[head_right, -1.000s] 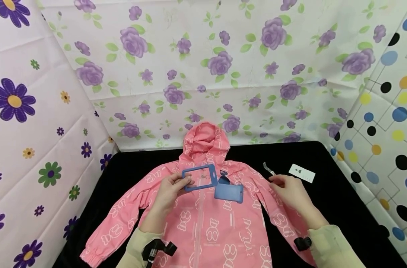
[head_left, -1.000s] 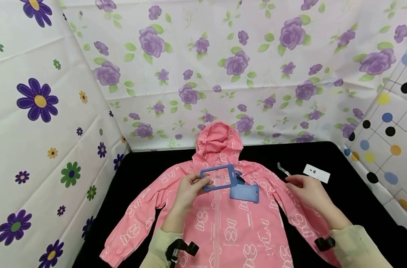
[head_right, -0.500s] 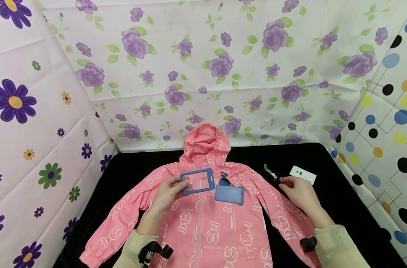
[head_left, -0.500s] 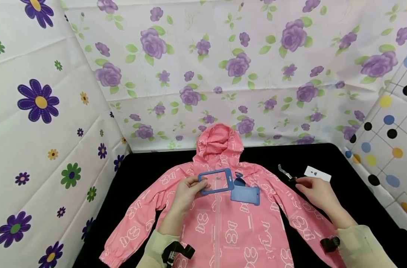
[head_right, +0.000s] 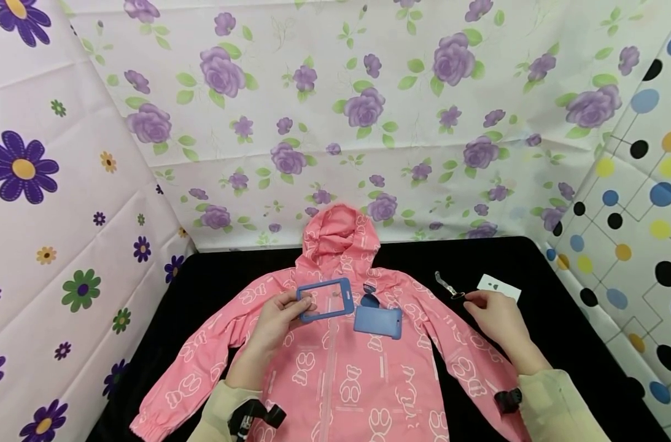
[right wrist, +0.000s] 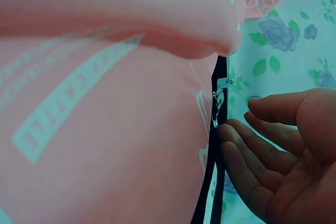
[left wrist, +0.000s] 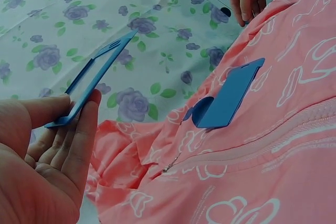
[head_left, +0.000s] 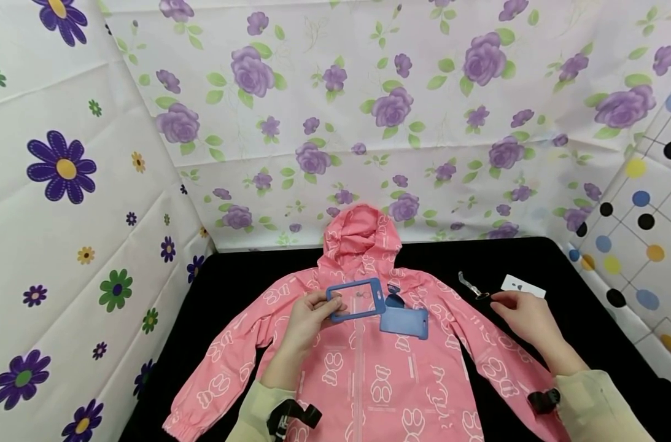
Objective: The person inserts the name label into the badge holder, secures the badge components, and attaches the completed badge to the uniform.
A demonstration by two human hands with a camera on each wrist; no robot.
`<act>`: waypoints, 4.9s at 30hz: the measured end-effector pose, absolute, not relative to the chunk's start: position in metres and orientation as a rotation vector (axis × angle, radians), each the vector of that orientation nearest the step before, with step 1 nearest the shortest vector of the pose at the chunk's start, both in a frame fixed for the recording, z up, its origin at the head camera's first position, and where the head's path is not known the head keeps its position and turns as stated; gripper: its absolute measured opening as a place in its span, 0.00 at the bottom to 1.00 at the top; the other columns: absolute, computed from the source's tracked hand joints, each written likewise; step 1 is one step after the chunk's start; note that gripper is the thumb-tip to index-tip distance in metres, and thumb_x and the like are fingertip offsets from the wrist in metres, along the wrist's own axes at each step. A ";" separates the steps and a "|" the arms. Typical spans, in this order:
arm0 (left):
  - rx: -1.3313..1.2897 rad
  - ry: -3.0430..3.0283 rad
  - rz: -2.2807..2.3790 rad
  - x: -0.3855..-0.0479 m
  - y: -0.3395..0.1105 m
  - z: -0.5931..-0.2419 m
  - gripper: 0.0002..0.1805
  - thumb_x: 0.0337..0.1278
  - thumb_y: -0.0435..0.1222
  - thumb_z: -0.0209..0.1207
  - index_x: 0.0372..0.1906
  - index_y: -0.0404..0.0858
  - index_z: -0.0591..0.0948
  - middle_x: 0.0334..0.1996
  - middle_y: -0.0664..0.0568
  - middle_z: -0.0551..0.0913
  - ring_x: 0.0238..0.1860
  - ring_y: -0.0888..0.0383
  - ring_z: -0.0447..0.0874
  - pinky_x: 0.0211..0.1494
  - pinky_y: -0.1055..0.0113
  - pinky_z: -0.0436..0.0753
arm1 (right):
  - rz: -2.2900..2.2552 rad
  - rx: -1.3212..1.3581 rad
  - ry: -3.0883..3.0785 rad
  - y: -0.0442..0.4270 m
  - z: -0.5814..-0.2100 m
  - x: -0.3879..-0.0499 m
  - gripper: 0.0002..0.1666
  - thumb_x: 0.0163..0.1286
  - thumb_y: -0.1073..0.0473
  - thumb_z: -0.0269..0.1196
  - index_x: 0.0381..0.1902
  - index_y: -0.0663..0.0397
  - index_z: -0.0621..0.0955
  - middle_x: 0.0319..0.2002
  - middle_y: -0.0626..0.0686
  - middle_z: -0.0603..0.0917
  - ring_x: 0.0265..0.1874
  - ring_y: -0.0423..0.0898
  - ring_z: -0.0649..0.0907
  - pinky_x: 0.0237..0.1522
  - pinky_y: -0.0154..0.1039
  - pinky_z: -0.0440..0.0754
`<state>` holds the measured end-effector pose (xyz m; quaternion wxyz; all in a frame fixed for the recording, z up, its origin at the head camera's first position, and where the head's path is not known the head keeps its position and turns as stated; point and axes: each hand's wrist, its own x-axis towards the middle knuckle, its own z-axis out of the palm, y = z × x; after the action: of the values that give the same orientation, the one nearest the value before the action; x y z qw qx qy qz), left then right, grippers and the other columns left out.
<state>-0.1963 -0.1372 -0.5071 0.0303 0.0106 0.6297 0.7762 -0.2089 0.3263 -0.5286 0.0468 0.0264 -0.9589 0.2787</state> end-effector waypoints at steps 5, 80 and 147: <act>0.014 1.942 2.391 -0.195 -0.137 -0.506 0.13 0.72 0.26 0.65 0.53 0.19 0.82 0.35 0.43 0.91 0.37 0.56 0.94 0.46 0.61 0.92 | 0.841 0.074 -2.938 0.328 -0.528 -0.209 0.17 0.78 0.54 0.68 0.55 0.61 0.89 0.48 0.65 0.90 0.49 0.67 0.87 0.49 0.66 0.83; 0.042 1.932 2.357 -0.195 -0.132 -0.506 0.15 0.73 0.28 0.66 0.53 0.19 0.82 0.36 0.45 0.91 0.38 0.57 0.94 0.47 0.61 0.91 | 0.615 -0.172 -2.984 0.362 -0.533 -0.255 0.25 0.70 0.44 0.72 0.28 0.60 0.82 0.26 0.61 0.83 0.21 0.58 0.81 0.17 0.51 0.76; 0.018 1.892 2.370 -0.198 -0.127 -0.514 0.12 0.73 0.26 0.64 0.52 0.19 0.83 0.35 0.44 0.91 0.38 0.57 0.93 0.47 0.60 0.92 | 0.597 -0.305 -3.071 0.359 -0.522 -0.270 0.13 0.64 0.58 0.61 0.28 0.66 0.83 0.38 0.79 0.83 0.29 0.73 0.84 0.20 0.61 0.80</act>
<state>-0.1977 -0.1271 -0.5138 0.0545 0.0060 0.6229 0.7804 -0.2703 0.3590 -0.5216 -0.0007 -0.0972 -0.9770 0.1898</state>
